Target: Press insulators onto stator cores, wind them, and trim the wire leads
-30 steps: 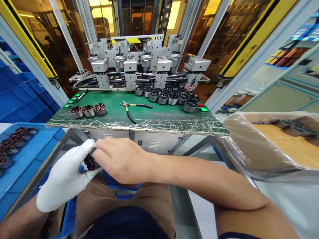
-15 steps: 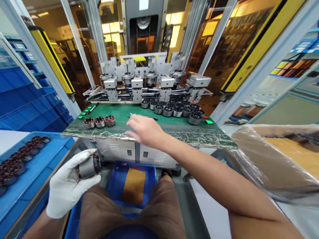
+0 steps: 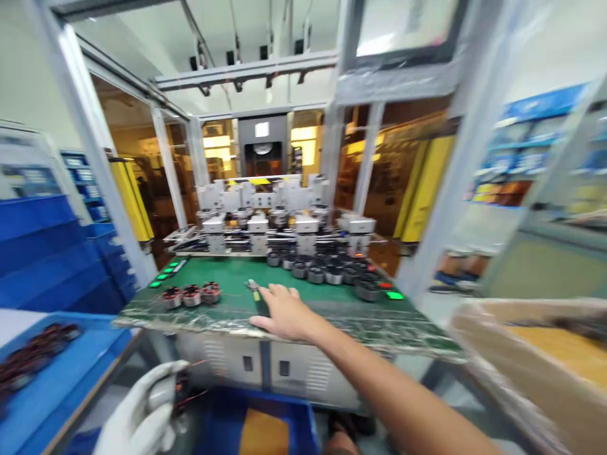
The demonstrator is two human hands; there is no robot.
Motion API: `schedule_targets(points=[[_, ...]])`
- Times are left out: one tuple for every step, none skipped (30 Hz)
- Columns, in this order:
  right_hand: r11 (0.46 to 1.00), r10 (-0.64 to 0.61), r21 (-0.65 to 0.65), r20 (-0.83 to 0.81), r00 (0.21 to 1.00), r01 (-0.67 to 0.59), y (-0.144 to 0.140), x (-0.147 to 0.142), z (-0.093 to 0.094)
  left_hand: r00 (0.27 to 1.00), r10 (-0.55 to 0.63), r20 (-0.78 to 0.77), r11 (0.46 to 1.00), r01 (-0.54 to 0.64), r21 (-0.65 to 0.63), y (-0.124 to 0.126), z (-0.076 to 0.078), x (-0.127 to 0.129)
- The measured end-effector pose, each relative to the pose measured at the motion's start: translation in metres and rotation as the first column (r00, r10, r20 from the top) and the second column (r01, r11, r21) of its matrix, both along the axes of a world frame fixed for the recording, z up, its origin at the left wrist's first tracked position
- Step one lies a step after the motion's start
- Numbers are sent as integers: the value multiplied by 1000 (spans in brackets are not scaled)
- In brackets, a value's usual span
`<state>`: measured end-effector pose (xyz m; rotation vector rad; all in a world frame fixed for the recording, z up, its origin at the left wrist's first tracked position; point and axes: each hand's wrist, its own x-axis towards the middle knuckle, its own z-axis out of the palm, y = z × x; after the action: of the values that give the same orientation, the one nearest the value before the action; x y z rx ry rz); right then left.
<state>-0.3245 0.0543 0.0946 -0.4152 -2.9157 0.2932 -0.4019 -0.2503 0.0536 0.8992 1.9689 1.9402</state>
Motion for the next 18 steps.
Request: schedule_targets(points=[[1000, 20, -14, 2, 1000, -20, -1, 7, -4, 995, -25, 93, 999, 21, 40, 0, 4, 7], [999, 37, -20, 11, 999, -37, 0, 14, -11, 989, -42, 141, 997, 31, 77, 0, 7, 13], [999, 44, 6, -5, 999, -44, 2, 20, -18, 987, -42, 154, 995, 27, 101, 0, 9, 18], [997, 66, 40, -26, 997, -65, 5, 26, -26, 989, -37, 144, 993, 20, 116, 0, 11, 22], [991, 105, 85, -58, 993, -100, 8, 31, -34, 992, -32, 123, 993, 17, 119, -1, 12, 25], [980, 158, 142, -102, 982, -142, 9, 37, -41, 995, -26, 101, 993, 14, 116, -2, 12, 27], [961, 217, 204, -146, 965, -185, 8, 44, -47, 997, -23, 80, 993, 14, 114, -4, 13, 29], [940, 271, 263, -187, 944, -217, 4, 51, -53, 998, -25, 61, 993, 18, 115, -7, 13, 30], [921, 315, 309, -230, 921, -238, -3, 59, -57, 999, -27, 42, 993, 21, 117, -9, 14, 31], [912, 343, 325, -267, 900, -251, -14, 68, -62, 999, -23, 24, 992, 20, 123, -11, 14, 32], [917, 350, 303, -302, 887, -259, -28, 77, -68, 1000, -14, 6, 991, 13, 132, -12, 13, 33], [931, 344, 245, -334, 878, -271, -44, 85, -74, 1000, -1, -13, 990, 3, 140, -14, 13, 34], [943, 330, 160, -362, 872, -291, -62, 94, -80, 999, 11, -32, 990, -7, 142, -14, 12, 34], [948, 312, 63, -393, 865, -313, -81, 101, -87, 998, 25, -52, 990, -18, 142, -15, 11, 35], [941, 296, -28, -419, 858, -338, -100, 108, -94, 997, 39, -74, 990, -28, 141, -14, 9, 35], [924, 278, -118, -444, 852, -363, -117, 113, -100, 994, 51, -94, 989, -38, 140, -14, 8, 35], [897, 262, -204, -469, 844, -392, -133, 116, -105, 991, 62, -115, 989, -45, 142, -13, 6, 35], [860, 246, -287, -492, 835, -422, -147, 118, -107, 989, 69, -132, 988, -50, 143, -11, 5, 35]])
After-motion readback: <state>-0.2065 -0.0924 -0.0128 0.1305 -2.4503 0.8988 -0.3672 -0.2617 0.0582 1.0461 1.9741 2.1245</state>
